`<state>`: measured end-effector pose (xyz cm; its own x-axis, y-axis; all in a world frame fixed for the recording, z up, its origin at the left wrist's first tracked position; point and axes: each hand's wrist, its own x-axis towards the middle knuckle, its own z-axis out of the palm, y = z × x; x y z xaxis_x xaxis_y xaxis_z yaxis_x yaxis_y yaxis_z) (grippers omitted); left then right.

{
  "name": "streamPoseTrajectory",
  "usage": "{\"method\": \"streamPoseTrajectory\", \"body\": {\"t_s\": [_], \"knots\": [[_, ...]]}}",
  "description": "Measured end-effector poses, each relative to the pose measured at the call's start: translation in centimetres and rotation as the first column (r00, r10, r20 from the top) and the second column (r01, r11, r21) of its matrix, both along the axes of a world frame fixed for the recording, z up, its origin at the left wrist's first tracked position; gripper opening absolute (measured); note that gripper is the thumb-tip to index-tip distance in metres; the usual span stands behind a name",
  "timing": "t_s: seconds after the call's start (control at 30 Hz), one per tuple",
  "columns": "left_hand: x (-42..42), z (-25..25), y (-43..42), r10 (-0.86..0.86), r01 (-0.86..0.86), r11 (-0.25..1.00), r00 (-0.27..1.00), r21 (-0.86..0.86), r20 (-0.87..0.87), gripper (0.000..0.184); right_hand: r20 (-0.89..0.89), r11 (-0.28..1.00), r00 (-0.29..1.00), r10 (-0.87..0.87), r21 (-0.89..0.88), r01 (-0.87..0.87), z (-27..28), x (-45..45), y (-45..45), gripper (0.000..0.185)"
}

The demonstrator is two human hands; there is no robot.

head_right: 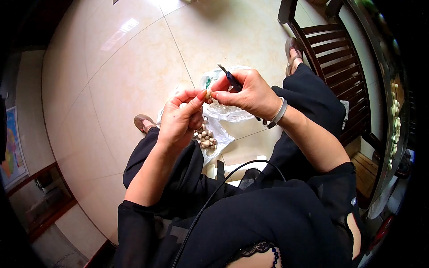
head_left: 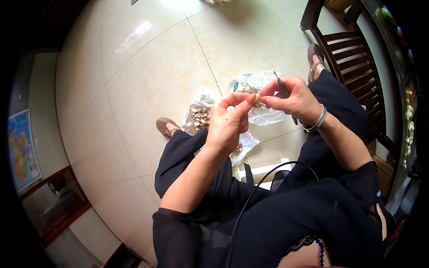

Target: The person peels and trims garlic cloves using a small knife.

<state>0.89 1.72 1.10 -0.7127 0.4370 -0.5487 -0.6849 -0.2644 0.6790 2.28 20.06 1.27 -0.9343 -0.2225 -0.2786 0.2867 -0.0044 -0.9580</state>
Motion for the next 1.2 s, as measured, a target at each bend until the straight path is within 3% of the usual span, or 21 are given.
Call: {"method": "streamPoseTrajectory", "body": {"t_s": [0.67,0.83,1.2], "knots": [[0.5,0.0,0.4,0.044,-0.044,0.999,0.999,0.03,0.005,0.012,0.003,0.998,1.0,0.023,0.063,-0.023,0.1,0.0,0.1,0.016],[0.2,-0.4,0.1,-0.006,-0.029,0.983,0.982,0.182,0.188,0.016,0.028,0.998,1.0,0.007,0.056,-0.008,0.6,-0.2,0.1,0.016],[0.2,-0.1,0.1,-0.014,0.013,0.998,1.0,0.053,0.017,0.016,0.024,0.999,1.0,0.014,0.038,-0.015,0.8,-0.3,0.3,0.02]]}}
